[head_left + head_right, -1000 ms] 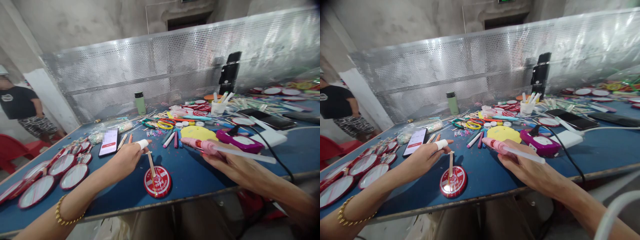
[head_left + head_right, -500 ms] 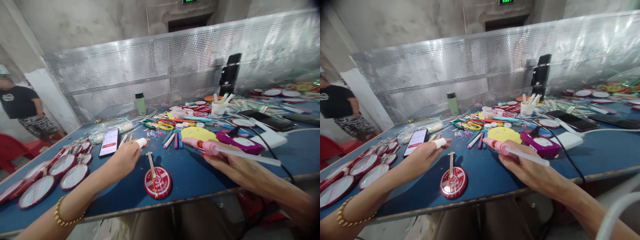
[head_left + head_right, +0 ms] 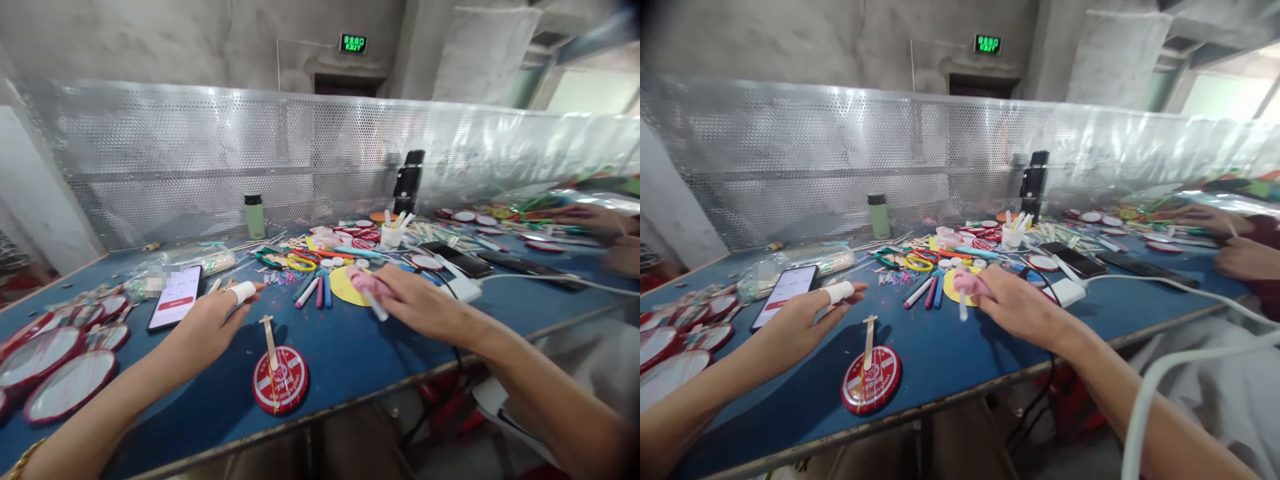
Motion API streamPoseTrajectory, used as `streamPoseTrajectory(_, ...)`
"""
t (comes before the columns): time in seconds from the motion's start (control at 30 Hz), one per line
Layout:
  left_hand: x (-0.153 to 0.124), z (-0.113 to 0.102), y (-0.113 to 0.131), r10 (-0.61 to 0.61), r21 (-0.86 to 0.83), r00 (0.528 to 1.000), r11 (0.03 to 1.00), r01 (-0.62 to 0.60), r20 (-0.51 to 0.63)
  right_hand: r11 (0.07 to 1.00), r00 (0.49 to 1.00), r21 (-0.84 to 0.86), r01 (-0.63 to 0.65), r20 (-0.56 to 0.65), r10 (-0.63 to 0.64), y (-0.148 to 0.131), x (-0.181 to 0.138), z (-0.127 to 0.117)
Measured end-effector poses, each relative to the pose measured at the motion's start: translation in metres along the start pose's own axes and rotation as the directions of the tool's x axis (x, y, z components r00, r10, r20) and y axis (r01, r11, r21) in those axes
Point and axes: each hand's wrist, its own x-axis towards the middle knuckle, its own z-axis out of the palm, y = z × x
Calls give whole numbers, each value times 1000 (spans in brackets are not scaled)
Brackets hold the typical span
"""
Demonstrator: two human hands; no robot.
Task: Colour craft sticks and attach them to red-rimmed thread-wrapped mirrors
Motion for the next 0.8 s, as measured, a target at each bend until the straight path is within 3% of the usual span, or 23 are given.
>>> streamPoseTrajectory(0.07,-2,2,-4,16,9,1000,1000,-16,9,996,998,-91,21,66,-15,-5,2,11)
streamPoseTrajectory(0.17,-4,7,-11,36,12,999,999,-36,6,981,998,-191,11,64,1,-11,4,23)
streamPoseTrajectory(0.37,-6,10,-10,113,20,993,993,-113,-28,931,997,-365,-24,58,49,-13,8,21)
streamPoseTrajectory(0.67,-7,12,-7,139,26,990,990,-139,-16,884,995,-468,4,86,41,-4,4,27)
streamPoseTrajectory(0.8,-7,12,-9,135,27,991,990,-135,-8,878,994,-479,8,102,47,-11,4,18)
